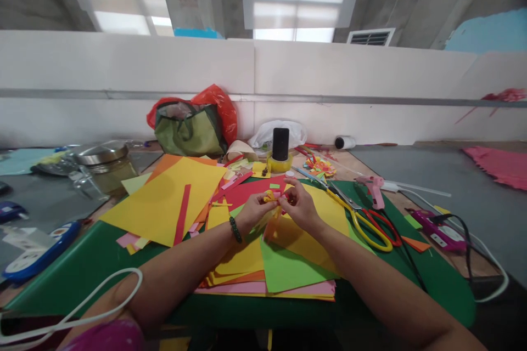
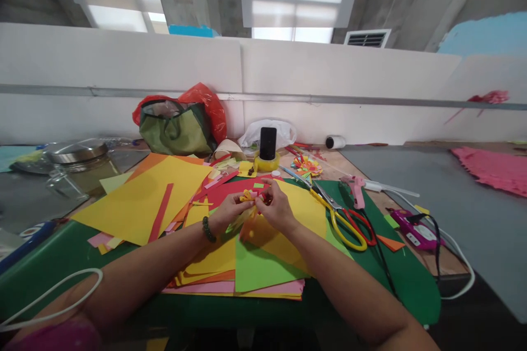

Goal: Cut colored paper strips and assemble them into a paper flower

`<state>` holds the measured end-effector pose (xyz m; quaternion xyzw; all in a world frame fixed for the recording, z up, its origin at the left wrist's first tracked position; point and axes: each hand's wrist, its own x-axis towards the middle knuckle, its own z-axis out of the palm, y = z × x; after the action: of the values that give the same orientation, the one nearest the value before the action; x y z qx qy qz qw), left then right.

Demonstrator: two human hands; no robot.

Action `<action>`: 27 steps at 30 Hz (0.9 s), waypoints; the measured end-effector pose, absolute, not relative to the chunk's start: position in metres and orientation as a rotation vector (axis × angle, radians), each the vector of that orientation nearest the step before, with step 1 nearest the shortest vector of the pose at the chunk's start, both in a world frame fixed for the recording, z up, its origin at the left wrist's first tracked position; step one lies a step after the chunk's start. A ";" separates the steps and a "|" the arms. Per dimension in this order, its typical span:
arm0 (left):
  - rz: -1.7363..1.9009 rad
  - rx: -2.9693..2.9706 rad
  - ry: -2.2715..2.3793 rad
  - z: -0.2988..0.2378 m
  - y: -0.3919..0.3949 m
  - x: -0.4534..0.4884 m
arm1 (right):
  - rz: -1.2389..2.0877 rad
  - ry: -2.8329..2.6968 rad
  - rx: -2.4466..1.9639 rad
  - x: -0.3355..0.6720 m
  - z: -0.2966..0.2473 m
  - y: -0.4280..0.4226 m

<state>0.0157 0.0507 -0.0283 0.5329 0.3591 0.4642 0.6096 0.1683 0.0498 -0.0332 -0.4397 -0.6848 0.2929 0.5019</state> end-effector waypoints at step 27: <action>0.992 1.304 0.954 -0.021 0.047 0.015 | 0.665 -1.715 -1.042 0.169 -0.042 0.055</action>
<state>0.0148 0.0473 -0.0214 0.5585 0.4088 0.4251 0.5832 0.1692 0.0554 -0.0415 -0.4292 -0.7064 0.2738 0.4917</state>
